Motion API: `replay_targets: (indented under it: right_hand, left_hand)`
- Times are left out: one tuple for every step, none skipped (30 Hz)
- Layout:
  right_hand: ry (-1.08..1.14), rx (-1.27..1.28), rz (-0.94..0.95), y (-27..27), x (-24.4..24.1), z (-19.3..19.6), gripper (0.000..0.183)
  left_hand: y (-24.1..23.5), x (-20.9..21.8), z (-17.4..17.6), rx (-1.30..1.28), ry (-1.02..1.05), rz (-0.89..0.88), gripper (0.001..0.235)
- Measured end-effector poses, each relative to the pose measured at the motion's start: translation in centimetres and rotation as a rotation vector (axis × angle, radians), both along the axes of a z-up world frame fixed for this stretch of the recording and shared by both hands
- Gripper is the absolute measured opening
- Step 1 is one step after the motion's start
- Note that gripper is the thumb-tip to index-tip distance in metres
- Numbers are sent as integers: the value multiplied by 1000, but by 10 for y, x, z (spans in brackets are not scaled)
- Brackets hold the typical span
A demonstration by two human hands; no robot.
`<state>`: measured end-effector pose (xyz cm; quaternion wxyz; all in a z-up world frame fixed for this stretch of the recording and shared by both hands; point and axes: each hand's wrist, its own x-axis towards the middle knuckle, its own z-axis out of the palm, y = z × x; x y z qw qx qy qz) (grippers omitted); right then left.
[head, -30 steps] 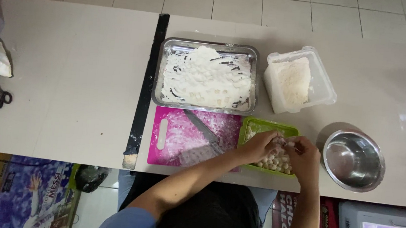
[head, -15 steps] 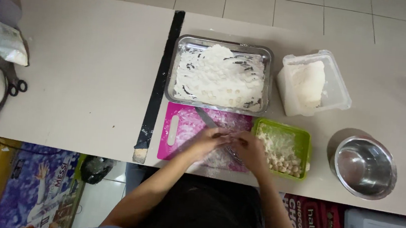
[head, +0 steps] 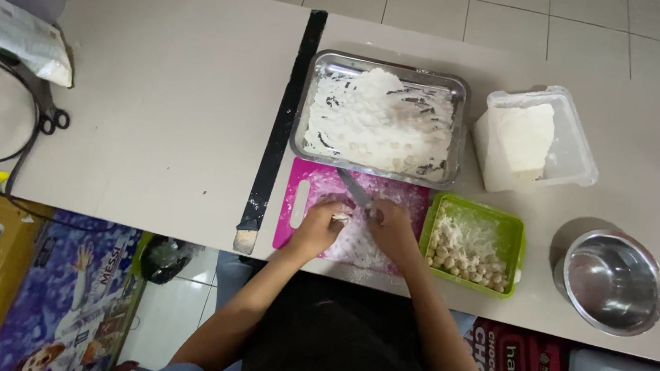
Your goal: Coating small pieces of dough with flour on a kitchen counter.
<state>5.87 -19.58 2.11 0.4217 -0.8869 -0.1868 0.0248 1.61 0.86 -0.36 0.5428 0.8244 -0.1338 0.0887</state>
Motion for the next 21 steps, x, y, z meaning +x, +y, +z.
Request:
replay_targets:
  right_hand:
    - [1,0,4,2,-1,3,10]
    - [-3,58,-26,4,0,6,17]
    - [-7,116,-55,6,1,9,23]
    - [-5,116,-55,7,2,0,23]
    - [-48,72,-105,8,4,-9,17]
    - [-88,27,-155,9,4,-18,11]
    - [-83,25,-156,9,4,-15,11]
    - [-81,73,-113,9,4,-12,13]
    - [-80,122,-69,10,4,-9,16]
    - [-77,120,-69,10,2,-3,16]
    - [-75,106,-80,11,1,3,16]
    - [-75,93,-90,12,1,9,16]
    - [-74,91,-88,8,2,6,16]
    - [-100,33,-88,4,3,3,19]
    - [-126,-24,-88,-1,4,0,23]
    - [-126,-25,-88,-1,2,6,23]
    - [-294,-54,-72,0,1,12,31]
    - [-462,-82,-51,0,-1,18,39]
    - [-461,-83,-50,4,-3,16,39]
    - [-350,-142,-49,8,-6,13,28]
    - [-238,-201,-47,13,-8,11,17]
  left_hand:
    - [-1,-1,2,0,1,4,30]
    - [-1,0,4,-11,117,23,26]
    - [-2,0,7,-21,232,42,23]
    - [-2,1,5,-22,234,42,23]
    - [-3,2,2,-26,257,63,21]
    - [-4,2,0,-32,282,83,20]
    - [-5,3,-3,-32,287,82,20]
    - [-5,5,-6,-38,260,94,18]
    - [-6,6,-8,-43,233,107,17]
    - [-6,6,-8,-45,236,108,17]
    - [-6,6,-8,-20,166,118,18]
    - [-5,8,-7,5,94,127,20]
    - [-4,7,-7,4,95,129,20]
    - [-4,6,-8,37,19,125,23]
    - [-4,5,-8,71,-57,121,26]
    - [-3,5,-5,70,-57,120,26]
    - [-3,4,-3,71,-84,103,30]
    - [-2,3,-1,72,-110,87,34]
    - [-2,3,4,71,-109,88,34]
    - [-3,2,9,36,-84,101,34]
    - [-3,2,14,0,-59,114,34]
